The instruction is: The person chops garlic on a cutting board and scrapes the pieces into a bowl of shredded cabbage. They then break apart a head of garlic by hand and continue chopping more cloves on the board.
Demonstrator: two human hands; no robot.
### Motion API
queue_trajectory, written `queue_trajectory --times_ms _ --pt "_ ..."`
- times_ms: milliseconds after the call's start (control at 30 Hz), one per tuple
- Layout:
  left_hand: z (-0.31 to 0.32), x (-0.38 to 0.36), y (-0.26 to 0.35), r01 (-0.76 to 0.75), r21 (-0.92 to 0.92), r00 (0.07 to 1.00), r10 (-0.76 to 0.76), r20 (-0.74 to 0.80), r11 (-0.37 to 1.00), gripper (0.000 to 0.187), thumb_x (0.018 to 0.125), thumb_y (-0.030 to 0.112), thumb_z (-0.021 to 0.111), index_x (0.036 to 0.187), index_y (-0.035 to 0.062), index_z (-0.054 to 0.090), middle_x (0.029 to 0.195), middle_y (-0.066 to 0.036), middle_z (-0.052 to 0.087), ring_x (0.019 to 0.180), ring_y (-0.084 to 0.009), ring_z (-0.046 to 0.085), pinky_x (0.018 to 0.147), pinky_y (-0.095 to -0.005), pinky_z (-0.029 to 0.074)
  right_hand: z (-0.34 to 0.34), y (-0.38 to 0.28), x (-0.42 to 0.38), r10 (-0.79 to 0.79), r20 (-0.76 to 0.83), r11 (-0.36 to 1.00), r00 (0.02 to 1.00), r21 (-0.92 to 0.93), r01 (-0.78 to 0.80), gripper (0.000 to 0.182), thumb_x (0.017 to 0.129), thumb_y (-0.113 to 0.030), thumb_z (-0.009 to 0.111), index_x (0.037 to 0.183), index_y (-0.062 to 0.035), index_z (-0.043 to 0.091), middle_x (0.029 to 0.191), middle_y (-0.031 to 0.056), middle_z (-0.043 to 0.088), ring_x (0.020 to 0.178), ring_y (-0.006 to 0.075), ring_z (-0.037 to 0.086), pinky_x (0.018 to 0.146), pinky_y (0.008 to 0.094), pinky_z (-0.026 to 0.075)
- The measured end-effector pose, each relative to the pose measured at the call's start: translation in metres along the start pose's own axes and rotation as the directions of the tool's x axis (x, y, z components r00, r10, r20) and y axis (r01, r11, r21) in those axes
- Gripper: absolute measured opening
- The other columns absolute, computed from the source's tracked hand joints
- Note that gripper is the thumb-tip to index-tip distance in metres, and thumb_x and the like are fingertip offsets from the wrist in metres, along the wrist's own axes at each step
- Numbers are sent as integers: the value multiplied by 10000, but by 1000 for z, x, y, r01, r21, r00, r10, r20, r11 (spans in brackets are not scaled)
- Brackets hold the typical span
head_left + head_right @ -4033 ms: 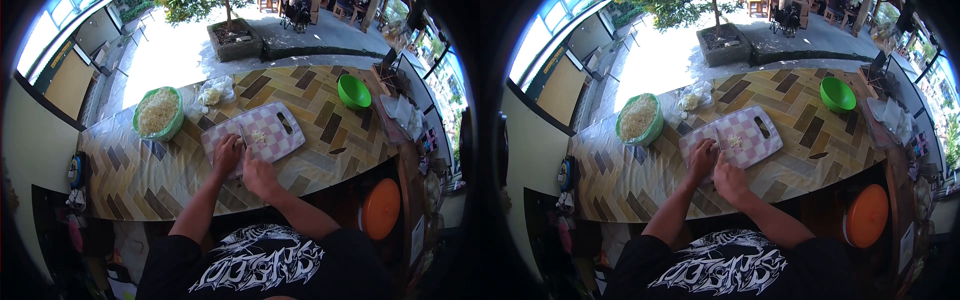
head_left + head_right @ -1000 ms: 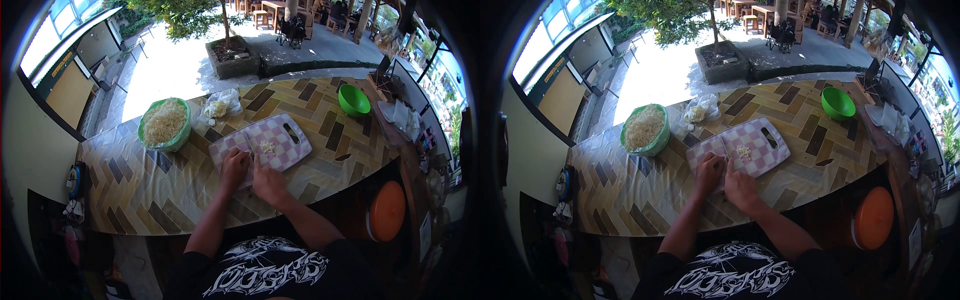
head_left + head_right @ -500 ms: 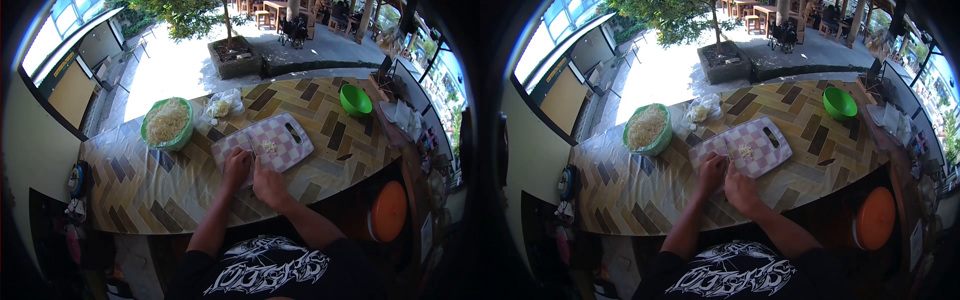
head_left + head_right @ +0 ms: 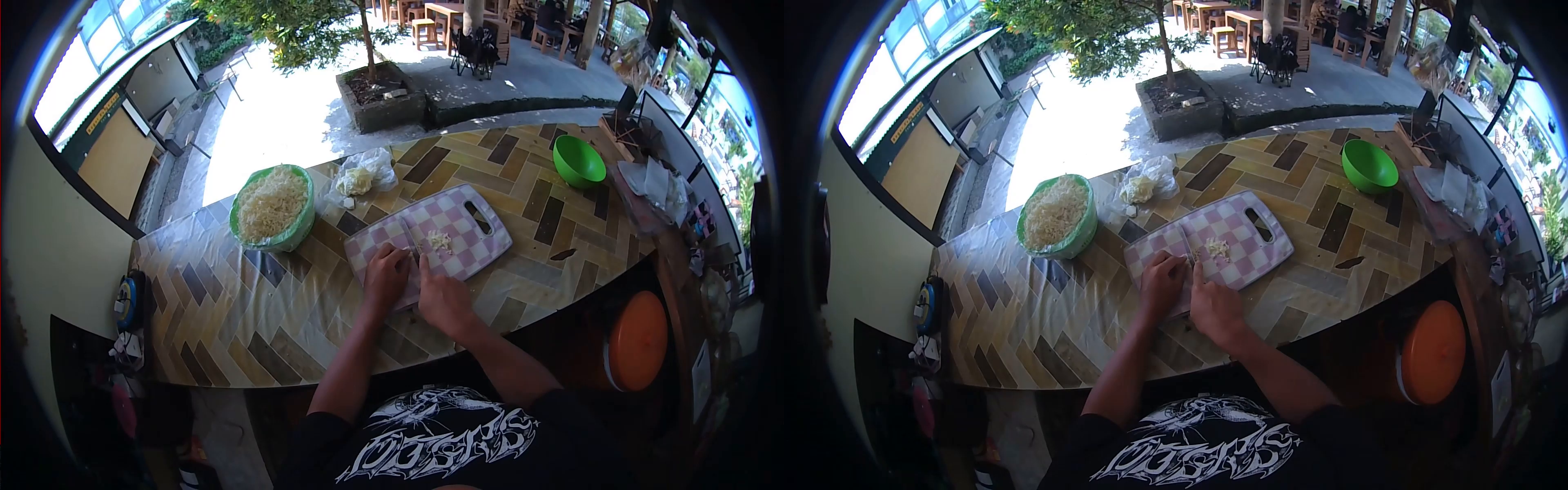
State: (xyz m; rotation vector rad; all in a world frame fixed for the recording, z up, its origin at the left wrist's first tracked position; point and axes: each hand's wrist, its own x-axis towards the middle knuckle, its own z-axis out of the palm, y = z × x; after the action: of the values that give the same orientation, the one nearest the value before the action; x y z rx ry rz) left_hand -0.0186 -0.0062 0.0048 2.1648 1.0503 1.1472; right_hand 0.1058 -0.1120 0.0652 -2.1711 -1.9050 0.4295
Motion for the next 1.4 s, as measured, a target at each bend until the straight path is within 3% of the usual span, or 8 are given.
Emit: queue_trajectory --times_ms 267,433,567,767,967,1167,1267,1400 --pt "3 1 -1 -20 -23 1000 19 -21 1000 135 922 81 759 1019 -8 789 936 -186 698 853 -393 707 775 -470 563 15 3 1 0 -35 1000 999 4 0 685 938 -88 547 1581 98 406 905 287 757 865 460 763 834 553 610" --pt "1 2 1 2 -12 1000 -2 -1 1000 140 918 74 756 1023 -11 793 938 -186 700 867 -390 714 782 -467 564 -16 -1 -5 4 13 1000 1000 19 -5 693 939 -103 562 1583 98 400 913 277 765 875 442 772 820 536 619" --pt "2 0 -2 5 -23 1000 -5 -3 1000 147 910 68 759 1031 -8 797 942 -182 699 874 -387 715 786 -464 563 15 2 -3 -11 -12 1000 1000 -10 10 684 940 -103 558 1576 97 407 947 282 766 901 442 772 835 533 619" --pt "1 0 0 5 -7 1000 -5 -1 1000 159 911 68 752 1046 4 804 958 -175 707 890 -383 718 799 -462 566 -8 8 -6 -7 13 1000 1000 23 6 692 941 -106 566 1589 77 405 894 262 767 844 435 777 805 537 625" --pt "2 0 1 19 -20 1000 -19 -9 1000 158 907 55 754 1047 8 811 959 -177 710 888 -382 720 801 -458 566 14 10 9 -6 -79 1000 997 0 6 677 940 -105 557 1582 63 424 878 265 761 825 441 772 789 544 625" --pt "1 0 2 18 -8 1000 -18 -21 1000 140 907 42 752 1025 3 814 939 -178 710 869 -379 723 793 -452 569 11 25 0 -46 -39 999 998 14 47 677 947 -122 555 1608 -26 444 858 251 758 827 446 769 782 570 615" --pt "2 -1 -1 31 -9 999 -31 -17 999 135 907 47 754 1019 -1 813 940 -173 712 860 -371 725 790 -444 570 6 30 -18 0 28 999 1000 36 -1 652 970 -164 578 1612 -114 477 859 241 757 836 457 761 790 575 606" --pt "5 -2 2 103 -30 995 -104 -11 994 151 902 73 768 1026 1 815 945 -163 716 847 -344 731 782 -422 571 -11 55 -28 70 -30 991 997 120 -66 597 1010 -237 602 1599 -203 514 864 239 752 846 466 748 796 576 597"
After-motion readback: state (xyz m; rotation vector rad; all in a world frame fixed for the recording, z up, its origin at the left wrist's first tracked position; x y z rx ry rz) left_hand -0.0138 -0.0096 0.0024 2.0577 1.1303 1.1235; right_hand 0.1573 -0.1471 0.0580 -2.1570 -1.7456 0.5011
